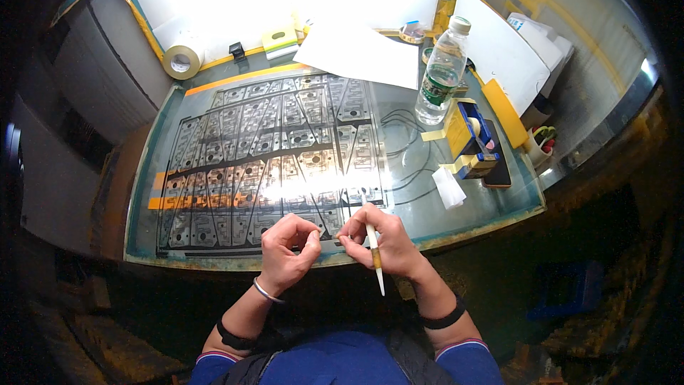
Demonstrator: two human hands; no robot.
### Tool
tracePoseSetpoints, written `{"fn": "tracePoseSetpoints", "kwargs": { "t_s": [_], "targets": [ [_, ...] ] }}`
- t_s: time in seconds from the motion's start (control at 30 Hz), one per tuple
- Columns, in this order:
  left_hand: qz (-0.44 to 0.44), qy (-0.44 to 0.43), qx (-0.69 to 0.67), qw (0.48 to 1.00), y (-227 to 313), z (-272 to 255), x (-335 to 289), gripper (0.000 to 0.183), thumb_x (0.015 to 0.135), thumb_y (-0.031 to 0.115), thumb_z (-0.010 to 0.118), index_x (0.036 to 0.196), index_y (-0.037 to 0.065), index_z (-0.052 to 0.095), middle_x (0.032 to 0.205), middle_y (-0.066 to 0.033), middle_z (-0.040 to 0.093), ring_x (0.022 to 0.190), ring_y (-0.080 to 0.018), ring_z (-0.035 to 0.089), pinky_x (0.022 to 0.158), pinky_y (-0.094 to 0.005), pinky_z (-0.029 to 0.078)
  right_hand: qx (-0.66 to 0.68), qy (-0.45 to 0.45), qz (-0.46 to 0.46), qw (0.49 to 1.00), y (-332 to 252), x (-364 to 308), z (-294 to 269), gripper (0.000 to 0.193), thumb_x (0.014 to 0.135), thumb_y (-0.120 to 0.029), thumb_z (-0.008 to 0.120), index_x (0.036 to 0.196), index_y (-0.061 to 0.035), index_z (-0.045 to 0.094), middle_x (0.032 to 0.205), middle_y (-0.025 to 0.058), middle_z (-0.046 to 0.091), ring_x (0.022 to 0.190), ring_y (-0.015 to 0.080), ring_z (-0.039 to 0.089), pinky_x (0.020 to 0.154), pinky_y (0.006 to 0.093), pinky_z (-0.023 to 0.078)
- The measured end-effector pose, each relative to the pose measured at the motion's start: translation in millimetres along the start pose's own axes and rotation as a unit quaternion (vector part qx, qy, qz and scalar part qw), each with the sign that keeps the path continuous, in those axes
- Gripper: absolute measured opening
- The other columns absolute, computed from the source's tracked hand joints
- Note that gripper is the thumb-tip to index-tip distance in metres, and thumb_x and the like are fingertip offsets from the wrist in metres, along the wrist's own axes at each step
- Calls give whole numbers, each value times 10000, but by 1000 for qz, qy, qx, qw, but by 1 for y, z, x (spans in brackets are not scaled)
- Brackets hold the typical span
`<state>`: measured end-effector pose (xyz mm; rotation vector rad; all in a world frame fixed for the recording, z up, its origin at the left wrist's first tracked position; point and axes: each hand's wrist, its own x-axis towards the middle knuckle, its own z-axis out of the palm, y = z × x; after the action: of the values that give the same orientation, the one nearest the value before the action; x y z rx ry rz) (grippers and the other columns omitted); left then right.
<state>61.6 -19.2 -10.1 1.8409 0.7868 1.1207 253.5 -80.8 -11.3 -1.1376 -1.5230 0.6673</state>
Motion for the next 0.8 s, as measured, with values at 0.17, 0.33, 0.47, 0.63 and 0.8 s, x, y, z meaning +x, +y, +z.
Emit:
{"fn": "tracePoseSetpoints", "kwargs": {
  "t_s": [0.17, 0.33, 0.47, 0.63, 0.8],
  "targets": [
    [5, -29, 47, 998, 3, 2, 3, 31, 809, -18, 645, 784, -17, 627, 734, -28, 590, 612, -57, 582, 547, -205, 466, -5, 66, 4, 998, -1, -1, -2, 144, 787, -36, 771, 853, -65, 645, 735, 0, 622, 632, 57, 564, 567, 216, 451],
    [-9, -19, 37, 999, -1, 0, -2, 42, 819, -16, 640, 781, -10, 623, 733, -4, 574, 601, -35, 533, 547, -183, 429, 146, 243, 8, 959, -15, -11, -45, 198, 834, 32, 704, 894, -72, 547, 876, 75, 698, 668, 43, 565, 597, 188, 460],
    [12, -29, 52, 998, 1, 3, 0, 43, 805, -13, 638, 767, -4, 620, 704, -14, 569, 571, -47, 531, 526, -190, 422, 30, 470, -22, 882, -22, -50, -112, 155, 866, -6, 676, 903, -53, 532, 905, 122, 702, 693, 81, 607, 626, 215, 513],
    [30, -26, 60, 997, 8, 6, 0, 56, 783, -16, 641, 738, 2, 614, 675, -42, 574, 528, -80, 552, 495, -210, 435, -149, 619, 73, 768, 12, -138, -176, 172, 851, -59, 717, 891, -29, 552, 867, 76, 681, 698, 82, 601, 631, 222, 501],
    [41, -26, 72, 996, 1, 5, -2, 50, 779, -16, 639, 740, 2, 615, 668, -45, 570, 526, -90, 552, 501, -223, 440, -292, 612, 156, 719, 37, -169, -175, 194, 804, -37, 755, 850, -25, 567, 765, 48, 661, 707, 104, 634, 671, 239, 507]
  ]
}}
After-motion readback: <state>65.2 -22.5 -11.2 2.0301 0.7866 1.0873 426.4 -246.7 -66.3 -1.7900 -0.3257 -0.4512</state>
